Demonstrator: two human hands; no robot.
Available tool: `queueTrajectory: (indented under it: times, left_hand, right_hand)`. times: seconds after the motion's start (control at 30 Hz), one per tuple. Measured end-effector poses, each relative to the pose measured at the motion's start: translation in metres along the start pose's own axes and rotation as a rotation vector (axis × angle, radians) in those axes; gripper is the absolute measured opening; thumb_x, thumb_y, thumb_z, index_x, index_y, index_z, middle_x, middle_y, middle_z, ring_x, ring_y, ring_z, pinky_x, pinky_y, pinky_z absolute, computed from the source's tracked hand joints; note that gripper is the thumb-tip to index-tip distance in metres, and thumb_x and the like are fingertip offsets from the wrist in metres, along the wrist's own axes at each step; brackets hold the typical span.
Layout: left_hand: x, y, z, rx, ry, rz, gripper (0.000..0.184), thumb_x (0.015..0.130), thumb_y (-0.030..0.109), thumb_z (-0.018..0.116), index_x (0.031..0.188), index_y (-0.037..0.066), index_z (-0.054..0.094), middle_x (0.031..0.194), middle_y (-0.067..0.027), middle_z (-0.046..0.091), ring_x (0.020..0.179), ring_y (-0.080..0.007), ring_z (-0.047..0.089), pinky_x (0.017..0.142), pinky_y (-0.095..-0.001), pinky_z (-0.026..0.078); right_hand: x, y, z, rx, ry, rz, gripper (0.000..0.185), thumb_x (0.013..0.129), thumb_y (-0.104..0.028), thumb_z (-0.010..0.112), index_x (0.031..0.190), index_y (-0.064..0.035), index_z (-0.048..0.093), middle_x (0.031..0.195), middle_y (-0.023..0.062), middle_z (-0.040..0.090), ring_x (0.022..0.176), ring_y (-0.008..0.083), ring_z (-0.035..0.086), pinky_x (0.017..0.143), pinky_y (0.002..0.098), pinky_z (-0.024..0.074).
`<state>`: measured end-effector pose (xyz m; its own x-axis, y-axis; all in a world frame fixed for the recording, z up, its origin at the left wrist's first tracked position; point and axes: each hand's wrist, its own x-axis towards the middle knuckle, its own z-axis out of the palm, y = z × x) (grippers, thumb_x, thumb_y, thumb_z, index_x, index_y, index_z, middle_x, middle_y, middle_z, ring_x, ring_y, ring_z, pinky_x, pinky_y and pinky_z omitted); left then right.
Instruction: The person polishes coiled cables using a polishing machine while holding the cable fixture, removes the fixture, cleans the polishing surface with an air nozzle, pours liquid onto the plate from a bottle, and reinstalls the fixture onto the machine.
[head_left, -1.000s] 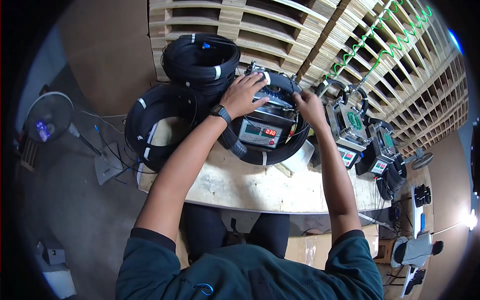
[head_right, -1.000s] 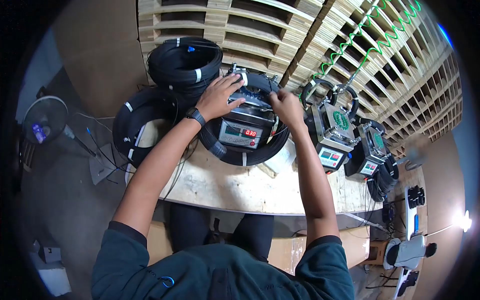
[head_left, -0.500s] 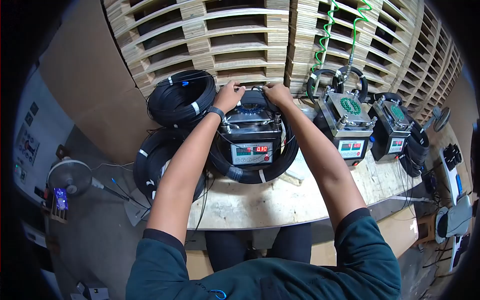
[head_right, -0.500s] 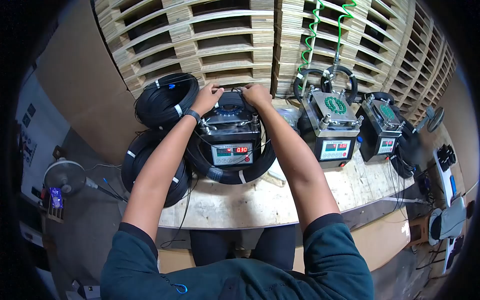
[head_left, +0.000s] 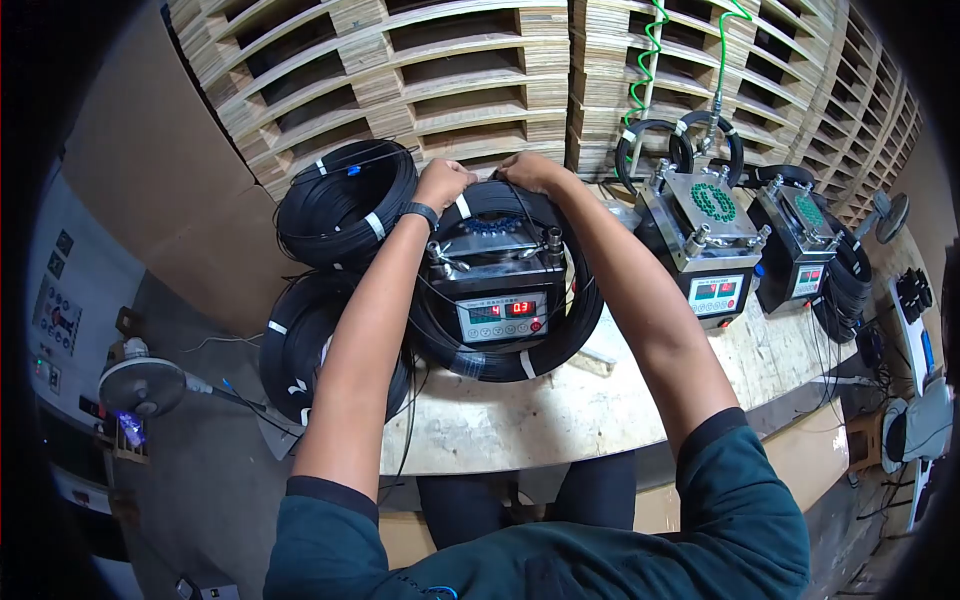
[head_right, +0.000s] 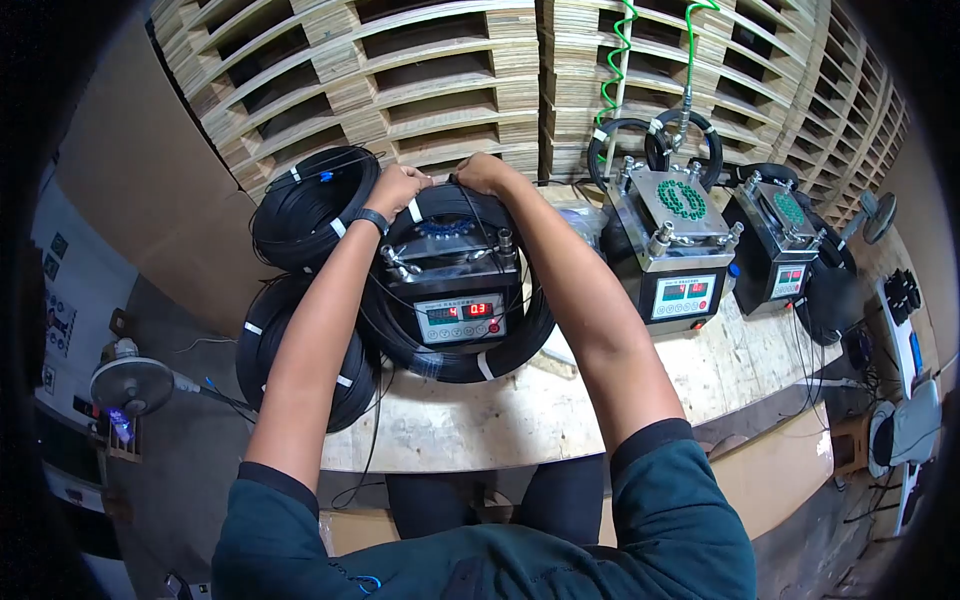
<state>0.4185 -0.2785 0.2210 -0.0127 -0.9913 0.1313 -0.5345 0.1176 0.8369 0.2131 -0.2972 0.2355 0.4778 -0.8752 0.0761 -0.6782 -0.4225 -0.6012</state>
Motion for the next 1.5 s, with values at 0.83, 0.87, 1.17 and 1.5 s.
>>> queueTrajectory:
  times: [0.83,0.87,1.17,1.5]
  left_hand:
    - [-0.033,0.027,-0.004,0.279,0.121,-0.068,0.054,0.084,0.047,0.062,0.104,-0.003,0.073,0.113,-0.0307,0.067,0.107,-0.0441,0.065,0.093,-0.0487,0.052]
    - [-0.033,0.028,-0.002,0.317,0.134,-0.05,0.054,0.084,0.047,0.062,0.104,-0.002,0.073,0.113,-0.0306,0.067,0.108,-0.0439,0.065,0.093,-0.0486,0.052]
    - [-0.029,0.022,-0.005,0.335,0.088,-0.033,0.052,0.079,0.044,0.064,0.105,0.0,0.074,0.113,-0.0289,0.067,0.108,-0.0426,0.065,0.094,-0.0482,0.051]
    - [-0.019,0.007,-0.002,0.236,0.148,0.076,0.042,0.075,0.04,0.076,0.076,-0.002,0.073,0.073,-0.0182,0.071,0.068,-0.0286,0.068,0.068,-0.0389,0.052]
  right_hand:
    - [0.003,-0.052,0.005,-0.224,0.193,0.453,0.048,0.074,-0.04,0.076,0.106,-0.0055,0.075,0.118,0.0204,0.069,0.111,0.0341,0.066,0.093,0.041,0.0527]
    - [0.0,-0.058,0.005,-0.228,0.194,0.451,0.048,0.074,-0.04,0.076,0.106,-0.0055,0.075,0.118,0.0204,0.069,0.111,0.0341,0.066,0.093,0.041,0.0527]
    - [-0.037,-0.062,0.013,0.183,0.695,0.091,0.045,0.091,-0.043,0.07,0.076,0.0001,0.069,0.068,0.01,0.064,0.063,0.0159,0.055,0.063,0.0346,0.0465]
    - [-0.059,-0.05,0.018,0.687,0.545,-0.158,0.031,0.103,-0.03,0.055,0.093,-0.0015,0.061,0.071,-0.0028,0.049,0.063,0.0074,0.043,0.059,0.0254,0.037]
